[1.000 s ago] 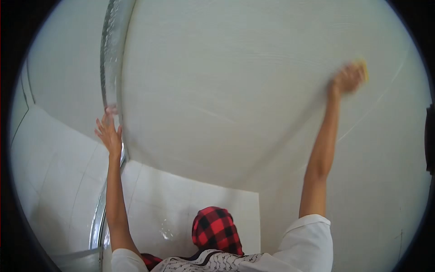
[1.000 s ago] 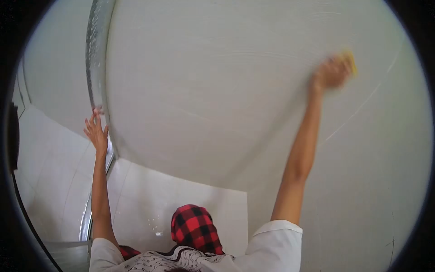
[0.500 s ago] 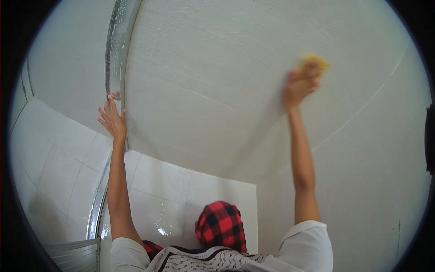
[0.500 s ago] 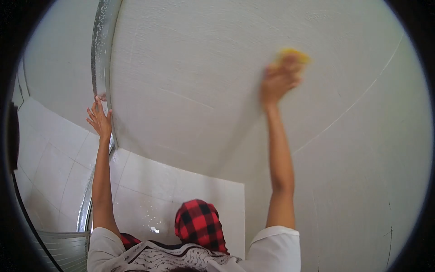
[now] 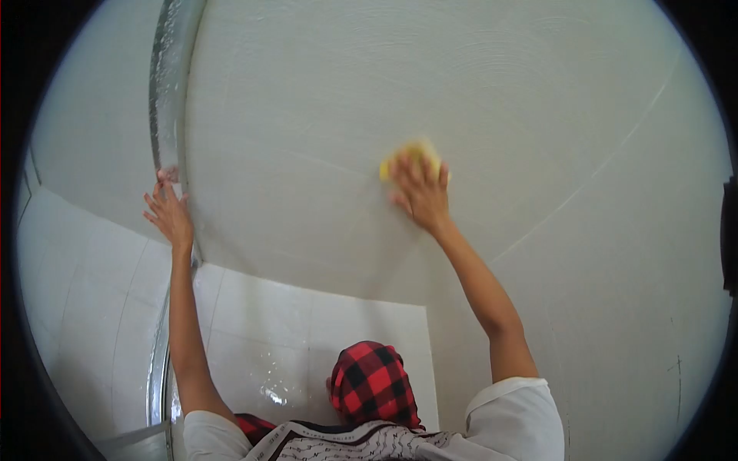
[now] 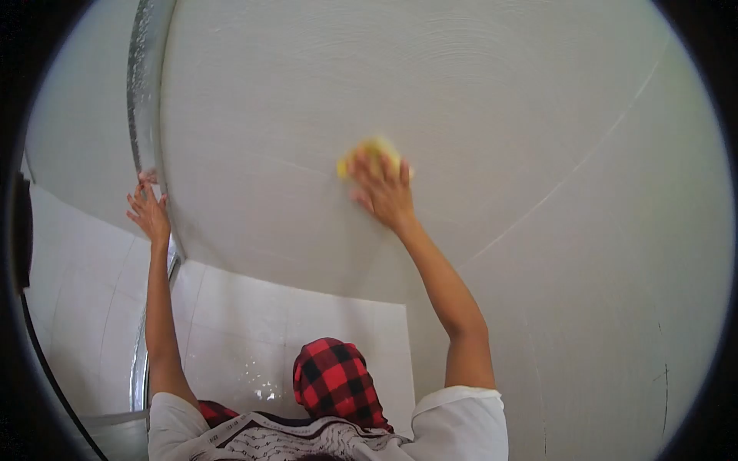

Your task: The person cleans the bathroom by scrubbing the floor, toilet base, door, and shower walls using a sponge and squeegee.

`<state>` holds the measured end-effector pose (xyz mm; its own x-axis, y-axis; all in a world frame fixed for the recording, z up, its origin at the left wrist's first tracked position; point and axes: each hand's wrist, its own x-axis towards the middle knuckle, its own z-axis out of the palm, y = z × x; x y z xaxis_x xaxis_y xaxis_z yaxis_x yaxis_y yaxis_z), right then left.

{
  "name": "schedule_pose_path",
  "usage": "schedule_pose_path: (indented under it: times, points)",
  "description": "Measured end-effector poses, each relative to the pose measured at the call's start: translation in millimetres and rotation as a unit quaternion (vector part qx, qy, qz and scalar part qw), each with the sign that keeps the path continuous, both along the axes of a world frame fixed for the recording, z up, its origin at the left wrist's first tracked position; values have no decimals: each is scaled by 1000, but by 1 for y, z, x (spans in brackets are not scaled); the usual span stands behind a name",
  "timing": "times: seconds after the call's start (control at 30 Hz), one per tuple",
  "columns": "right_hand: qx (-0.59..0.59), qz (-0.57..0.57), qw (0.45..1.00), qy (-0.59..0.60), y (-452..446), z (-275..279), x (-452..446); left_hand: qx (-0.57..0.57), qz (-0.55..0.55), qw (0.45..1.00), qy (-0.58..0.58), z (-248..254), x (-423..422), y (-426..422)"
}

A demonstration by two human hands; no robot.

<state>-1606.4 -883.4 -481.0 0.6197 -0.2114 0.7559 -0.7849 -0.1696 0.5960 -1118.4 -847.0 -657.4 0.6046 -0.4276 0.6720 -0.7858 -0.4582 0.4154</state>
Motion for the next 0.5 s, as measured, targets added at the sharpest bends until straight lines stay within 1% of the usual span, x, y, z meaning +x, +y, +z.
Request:
schedule_pose_path:
  times: [0.03, 0.1, 0.13, 0.17, 0.2, 0.23, 0.27, 0.3, 0.33, 0.37, 0.4, 0.43, 0.47, 0.5]
  points:
    - [49, -71, 992, 92, 12, -16, -47, 5, 14, 1000, -8, 4, 2, -5]
    - [61, -143, 982, 105, 31, 14, -132, -9, 0, 1000, -7, 2, 0, -2]
    - [20, -148, 989, 23, 42, 38, -176, -6, -9, 1000, -15, 5, -1, 2]
    - [16, -106, 972, -211, 44, 71, -191, -1, -16, 1000, -24, 7, -2, 6]
    - [-44, -61, 941, -331, 26, 104, -180, 1, -20, 999, -27, 8, -4, 7]
    - [-104, -16, 891, -443, 13, 130, -167, 1, -14, 1000, -19, 8, -7, 7]
    - [-111, -8, 917, -383, 13, 135, -137, -5, -4, 1000, -10, 11, -8, 7]
    - [-118, 2, 941, -318, 5, 131, -88, -9, -1, 1000, -9, 11, -7, 4]
    - [-61, 34, 967, -245, 4, 107, -35, -20, 13, 1000, 5, 7, -2, -6]
    - [7, 7, 992, -125, 1, 66, -14, -28, 22, 999, 18, 1, -3, -11]
    - [8, -1, 992, -126, 19, 27, -42, -26, 14, 999, 17, -3, -7, -9]
    - [93, -36, 995, 9, 34, -13, -67, -27, 14, 999, 18, -6, -5, -11]
    - [166, -64, 973, 143, 39, -33, -89, -39, 22, 999, 20, 0, -5, -12]
    - [172, -70, 980, 73, 42, -35, -133, -43, 22, 999, 23, -3, -1, -14]
